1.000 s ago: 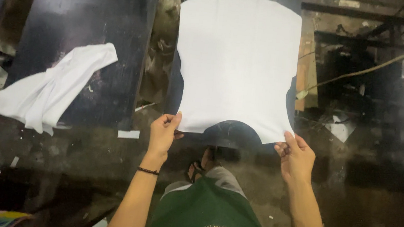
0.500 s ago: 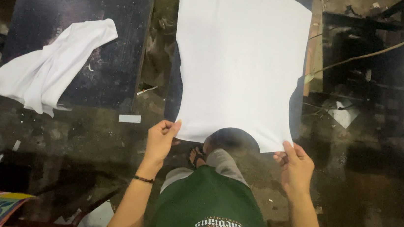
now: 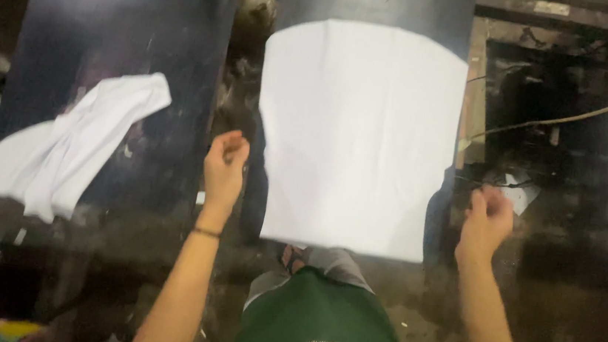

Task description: Placing white shirts onto screen printing boards and smoothing them out for production.

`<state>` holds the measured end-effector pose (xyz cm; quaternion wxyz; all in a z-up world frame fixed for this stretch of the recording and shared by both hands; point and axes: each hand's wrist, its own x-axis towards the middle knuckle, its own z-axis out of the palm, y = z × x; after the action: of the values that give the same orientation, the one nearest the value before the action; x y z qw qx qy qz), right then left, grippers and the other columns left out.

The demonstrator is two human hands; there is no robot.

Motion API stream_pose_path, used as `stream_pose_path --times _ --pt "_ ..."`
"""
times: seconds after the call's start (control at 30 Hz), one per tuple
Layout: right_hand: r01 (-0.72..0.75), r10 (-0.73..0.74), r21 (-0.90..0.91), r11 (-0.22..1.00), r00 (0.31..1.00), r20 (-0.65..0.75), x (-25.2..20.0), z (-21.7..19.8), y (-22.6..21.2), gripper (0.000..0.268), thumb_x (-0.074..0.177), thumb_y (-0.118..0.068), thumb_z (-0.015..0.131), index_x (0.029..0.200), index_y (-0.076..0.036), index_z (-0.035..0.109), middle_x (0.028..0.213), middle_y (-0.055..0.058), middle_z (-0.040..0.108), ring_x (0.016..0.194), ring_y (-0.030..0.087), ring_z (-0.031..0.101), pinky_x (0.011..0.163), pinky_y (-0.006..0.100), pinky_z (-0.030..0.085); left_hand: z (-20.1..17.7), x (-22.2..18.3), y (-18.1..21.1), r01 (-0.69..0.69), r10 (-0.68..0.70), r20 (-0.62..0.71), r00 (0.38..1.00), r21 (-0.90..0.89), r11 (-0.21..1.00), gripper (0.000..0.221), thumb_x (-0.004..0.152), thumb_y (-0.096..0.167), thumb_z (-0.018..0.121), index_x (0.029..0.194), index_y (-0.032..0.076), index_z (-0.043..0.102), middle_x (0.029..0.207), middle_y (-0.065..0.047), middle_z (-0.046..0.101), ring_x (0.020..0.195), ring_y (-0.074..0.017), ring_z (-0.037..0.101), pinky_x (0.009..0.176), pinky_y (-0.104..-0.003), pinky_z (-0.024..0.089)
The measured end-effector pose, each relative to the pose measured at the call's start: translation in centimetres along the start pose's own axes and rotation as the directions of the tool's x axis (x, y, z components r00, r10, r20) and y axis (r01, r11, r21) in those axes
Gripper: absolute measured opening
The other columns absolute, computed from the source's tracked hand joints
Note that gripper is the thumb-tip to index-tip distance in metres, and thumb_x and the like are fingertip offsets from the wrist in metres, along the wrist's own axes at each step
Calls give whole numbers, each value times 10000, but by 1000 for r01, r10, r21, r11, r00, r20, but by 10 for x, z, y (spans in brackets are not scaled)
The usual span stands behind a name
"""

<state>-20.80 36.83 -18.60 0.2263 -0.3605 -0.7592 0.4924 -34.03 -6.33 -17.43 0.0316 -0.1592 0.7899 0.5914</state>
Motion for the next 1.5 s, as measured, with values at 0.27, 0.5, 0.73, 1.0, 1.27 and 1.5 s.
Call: stream_pose_path --times 0.27,0.5,0.73,1.0,1.27,1.5 --pt "263 -247 -116 958 960 134 189 128 -39 239 1018 -184 762 1164 -1 713 970 174 707 890 269 697 708 395 541 81 204 7 38 -36 18 999 -149 988 328 1005 342 695 1195 75 715 1108 -105 686 1054 -240 622 884 -380 528" --pt "326 -318 -315 891 945 79 215 151 -17 195 964 -149 810 990 2 690 886 212 720 814 388 739 638 468 563 94 231 6 -298 321 -110 941 185 937 65 963 193 766 965 131 744 844 -30 743 771 -145 702 673 -283 539" --pt "341 -330 -328 881 940 93 204 149 -37 228 1143 -221 561 1178 -18 463 1031 326 672 979 544 668 761 589 534 103 191 65 -284 337 -73 939 392 875 237 1132 394 366 1155 172 446 1072 -140 710 1008 -399 690 863 -487 521" --pt "278 -277 -191 941 960 35 210 143 -68 108 1145 -172 420 1106 -77 387 964 111 550 830 238 552 737 411 431 110 207 90 -254 266 41 963 463 849 164 1100 279 345 1098 143 436 876 -178 719 734 -464 655 604 -569 401" --pt "167 -124 -300 939 980 157 230 154 -48 125 1091 -175 568 1063 -65 516 907 61 581 735 160 534 662 362 440 110 224 67 -134 150 -11 989 393 910 175 1094 296 433 1050 136 488 757 -59 672 714 -316 649 641 -474 443" --pt "156 -97 -330 931 977 189 221 149 -67 144 1068 -165 528 1162 -56 527 1077 117 620 962 252 596 833 415 467 108 220 64 -326 407 -100 908 441 836 95 1058 185 515 1079 92 519 1006 -108 647 880 -303 636 718 -447 489"
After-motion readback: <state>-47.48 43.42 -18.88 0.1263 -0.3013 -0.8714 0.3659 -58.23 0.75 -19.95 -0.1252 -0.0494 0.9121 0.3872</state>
